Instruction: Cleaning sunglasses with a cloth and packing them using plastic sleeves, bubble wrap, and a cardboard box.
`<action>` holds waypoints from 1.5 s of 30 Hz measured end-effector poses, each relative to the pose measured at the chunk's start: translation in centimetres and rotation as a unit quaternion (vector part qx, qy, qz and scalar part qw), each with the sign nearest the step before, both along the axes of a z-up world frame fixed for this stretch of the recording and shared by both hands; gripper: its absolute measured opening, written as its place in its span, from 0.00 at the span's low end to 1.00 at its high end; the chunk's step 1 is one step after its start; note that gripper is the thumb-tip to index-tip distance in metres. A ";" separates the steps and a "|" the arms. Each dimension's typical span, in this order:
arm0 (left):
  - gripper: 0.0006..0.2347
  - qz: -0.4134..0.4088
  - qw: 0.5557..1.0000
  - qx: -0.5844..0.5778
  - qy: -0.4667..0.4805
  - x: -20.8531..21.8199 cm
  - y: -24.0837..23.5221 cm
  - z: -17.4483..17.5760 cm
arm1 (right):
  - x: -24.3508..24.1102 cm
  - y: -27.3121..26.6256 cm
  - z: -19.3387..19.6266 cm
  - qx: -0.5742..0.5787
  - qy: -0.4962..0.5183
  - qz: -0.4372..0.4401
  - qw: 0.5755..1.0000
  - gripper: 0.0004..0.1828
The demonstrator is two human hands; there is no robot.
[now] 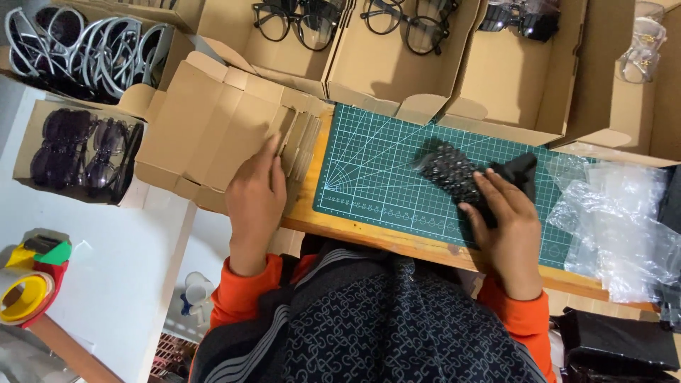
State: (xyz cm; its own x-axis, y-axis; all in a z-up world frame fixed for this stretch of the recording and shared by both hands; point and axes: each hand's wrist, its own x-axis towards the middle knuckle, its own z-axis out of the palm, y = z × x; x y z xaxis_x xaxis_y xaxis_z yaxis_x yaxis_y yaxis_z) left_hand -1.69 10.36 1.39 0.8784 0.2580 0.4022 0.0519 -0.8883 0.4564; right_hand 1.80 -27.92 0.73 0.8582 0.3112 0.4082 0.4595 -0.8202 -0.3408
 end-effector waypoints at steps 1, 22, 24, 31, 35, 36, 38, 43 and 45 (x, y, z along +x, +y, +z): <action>0.18 -0.024 0.999 0.033 0.012 0.1 -0.2 0.4 | 0.0 -0.5 -0.2 -0.004 -0.010 -0.017 1.000 0.26; 0.15 -0.047 0.955 0.137 -0.257 -1.4 0.8 4.5 | -0.1 -2.6 -1.8 0.025 -0.068 -0.061 0.996 0.26; 0.14 -0.087 0.934 0.168 -0.303 -1.5 -0.3 5.9 | 0.1 -2.7 -1.8 0.032 -0.071 -0.056 0.995 0.26; 0.07 -0.383 0.841 0.050 -0.379 -1.4 -8.6 5.2 | 0.1 -3.3 -2.0 0.032 -0.101 -0.032 0.994 0.26; 0.02 -0.453 0.829 0.005 -0.330 -1.1 -10.2 0.0 | 0.1 -3.8 -2.2 0.008 -0.112 -0.066 0.992 0.27; 0.02 -0.455 0.827 0.004 -0.331 -1.1 -10.1 0.2 | -0.3 -4.0 -1.8 0.007 -0.113 -0.069 0.991 0.27; 0.04 -0.505 0.838 0.102 -0.179 -1.2 -9.9 0.5 | -1.2 -4.3 -0.9 -0.021 -0.087 -0.076 0.993 0.30; 0.06 -0.522 0.845 -0.001 -0.120 -1.3 -10.6 -0.7 | -2.8 -3.7 1.7 -0.020 -0.082 0.001 0.996 0.35; 0.07 -0.532 0.842 -0.055 -0.067 -1.5 -10.6 0.3 | -3.4 -3.3 1.9 -0.003 -0.029 0.069 0.997 0.35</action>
